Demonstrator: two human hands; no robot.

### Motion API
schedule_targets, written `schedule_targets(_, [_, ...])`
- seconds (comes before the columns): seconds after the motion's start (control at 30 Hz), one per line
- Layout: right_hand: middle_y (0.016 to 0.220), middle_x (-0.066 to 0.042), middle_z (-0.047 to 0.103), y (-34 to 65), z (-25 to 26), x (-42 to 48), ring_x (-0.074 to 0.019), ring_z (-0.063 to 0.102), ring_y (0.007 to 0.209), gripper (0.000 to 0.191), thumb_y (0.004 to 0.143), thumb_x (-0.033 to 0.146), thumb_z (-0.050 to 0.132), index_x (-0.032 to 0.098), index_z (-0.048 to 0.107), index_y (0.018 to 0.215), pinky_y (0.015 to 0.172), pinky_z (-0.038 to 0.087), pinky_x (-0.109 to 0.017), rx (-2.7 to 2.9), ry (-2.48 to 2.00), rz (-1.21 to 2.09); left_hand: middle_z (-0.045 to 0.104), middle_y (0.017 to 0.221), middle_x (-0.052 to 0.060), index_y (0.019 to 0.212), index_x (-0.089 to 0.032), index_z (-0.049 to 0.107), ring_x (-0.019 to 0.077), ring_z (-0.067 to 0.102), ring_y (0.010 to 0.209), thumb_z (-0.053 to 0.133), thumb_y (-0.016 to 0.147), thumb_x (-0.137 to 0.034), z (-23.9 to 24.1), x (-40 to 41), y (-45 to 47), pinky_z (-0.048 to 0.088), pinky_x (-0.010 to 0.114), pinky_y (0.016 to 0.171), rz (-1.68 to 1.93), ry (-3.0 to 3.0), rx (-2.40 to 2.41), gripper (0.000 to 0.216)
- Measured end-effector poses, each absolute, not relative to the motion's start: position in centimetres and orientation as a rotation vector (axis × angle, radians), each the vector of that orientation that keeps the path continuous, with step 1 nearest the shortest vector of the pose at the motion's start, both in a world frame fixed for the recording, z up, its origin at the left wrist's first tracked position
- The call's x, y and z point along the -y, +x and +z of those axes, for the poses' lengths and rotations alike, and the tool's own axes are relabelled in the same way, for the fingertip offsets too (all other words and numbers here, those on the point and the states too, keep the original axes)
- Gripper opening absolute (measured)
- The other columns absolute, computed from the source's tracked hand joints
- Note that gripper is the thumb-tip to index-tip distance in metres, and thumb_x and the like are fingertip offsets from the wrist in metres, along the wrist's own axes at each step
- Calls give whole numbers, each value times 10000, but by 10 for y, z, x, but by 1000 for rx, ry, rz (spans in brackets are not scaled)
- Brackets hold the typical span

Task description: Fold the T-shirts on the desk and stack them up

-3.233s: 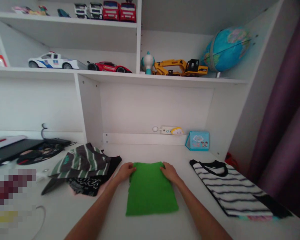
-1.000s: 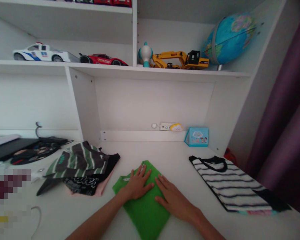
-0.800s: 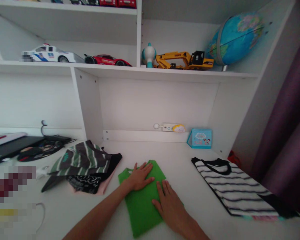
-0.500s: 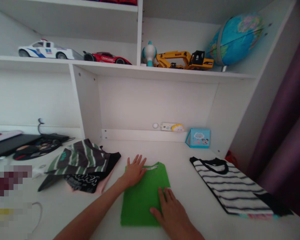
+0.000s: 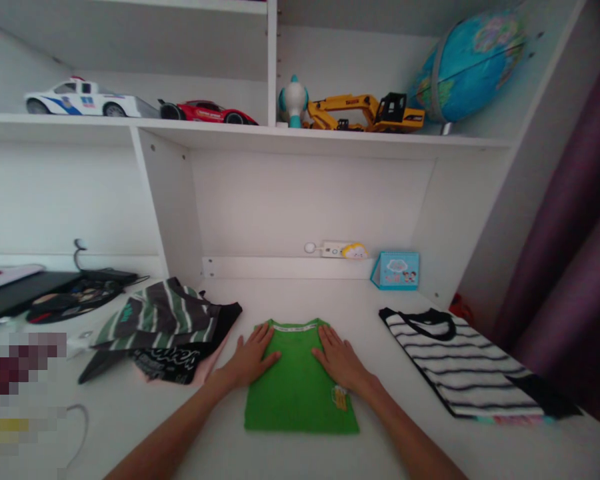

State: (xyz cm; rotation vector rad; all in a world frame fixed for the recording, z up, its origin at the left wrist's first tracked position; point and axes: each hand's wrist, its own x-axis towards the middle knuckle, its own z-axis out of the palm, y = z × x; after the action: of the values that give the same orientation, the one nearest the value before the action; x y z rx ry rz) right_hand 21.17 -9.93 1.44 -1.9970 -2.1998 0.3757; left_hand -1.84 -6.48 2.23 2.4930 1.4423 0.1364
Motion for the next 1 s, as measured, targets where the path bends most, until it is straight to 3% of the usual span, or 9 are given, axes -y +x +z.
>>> schedule_targets(0.1, [1387, -132, 224, 222, 19, 103, -241, 209, 1257, 621, 843, 432, 300, 92, 174, 1347, 956, 264, -379, 2139, -2004, 277, 234, 1384, 143, 1304, -126, 307, 270, 189, 1267, 350, 799, -485, 32, 62, -24, 210, 437, 995, 242, 2523, -1429, 621])
schedule_targets(0.17, [1230, -164, 450, 231, 23, 116, -242, 413, 1118, 517, 833, 378, 343, 78, 367, 1252, 853, 349, -323, 2060, -2038, 199, 425, 1261, 157, 1254, -112, 381, 262, 364, 1174, 395, 786, -416, 40, 70, -33, 273, 381, 966, 346, 2486, -1499, 559])
schedule_targets(0.23, [975, -127, 592, 237, 24, 133, -219, 541, 894, 369, 826, 356, 352, 115, 548, 1027, 716, 388, -288, 2020, -2070, 212, 559, 1074, 132, 1198, -122, 440, 246, 517, 986, 409, 774, -371, 44, 83, -40, 366, 357, 874, 384, 2386, -1534, 493])
schedule_targets(0.33, [827, -75, 604, 234, 22, 153, -188, 560, 761, 267, 806, 336, 384, 158, 581, 843, 638, 371, -260, 2012, -2051, 249, 594, 944, 95, 1112, -143, 514, 212, 567, 813, 436, 751, -340, 41, 102, -44, 422, 310, 759, 399, 2285, -1444, 419])
schedule_targets(0.5, [843, -63, 606, 221, 13, 148, -182, 550, 801, 194, 702, 226, 485, 157, 576, 858, 673, 357, -249, 1842, -1895, 471, 593, 1031, 70, 1122, -182, 510, 204, 564, 868, 524, 688, -316, 26, 108, -36, 433, 297, 781, 622, 1929, -1404, 455])
schedule_targets(0.63, [776, -54, 625, 224, 8, 132, -181, 566, 736, 220, 606, 183, 526, 118, 582, 809, 613, 378, -243, 1587, -1771, 827, 618, 1015, 85, 1127, -131, 500, 208, 587, 891, 611, 638, -363, 33, 109, -29, 450, 313, 807, 717, 1374, -1135, 552])
schedule_targets(0.77, [728, -28, 633, 233, 11, 131, -152, 588, 669, 204, 610, 212, 502, 113, 579, 770, 554, 406, -218, 1535, -1650, 1038, 611, 1024, 142, 1065, -69, 527, 222, 584, 929, 645, 632, -344, 46, 118, -21, 429, 332, 861, 645, 1102, -851, 526])
schedule_targets(0.83, [730, -19, 622, 240, 15, 134, -138, 581, 675, 201, 610, 210, 479, 122, 550, 777, 572, 414, -215, 1504, -1603, 1042, 602, 1042, 136, 1128, -87, 478, 224, 578, 944, 640, 640, -320, 50, 122, -12, 434, 338, 854, 650, 1059, -826, 564])
schedule_targets(1.0, [666, 36, 551, 288, 31, 137, -114, 534, 643, 137, 618, 237, 456, 188, 453, 746, 597, 400, -210, 1518, -1546, 857, 606, 1034, 70, 1330, -268, 89, 197, 598, 876, 620, 652, -157, 55, 122, 40, 463, 361, 780, 689, 990, -756, 869])
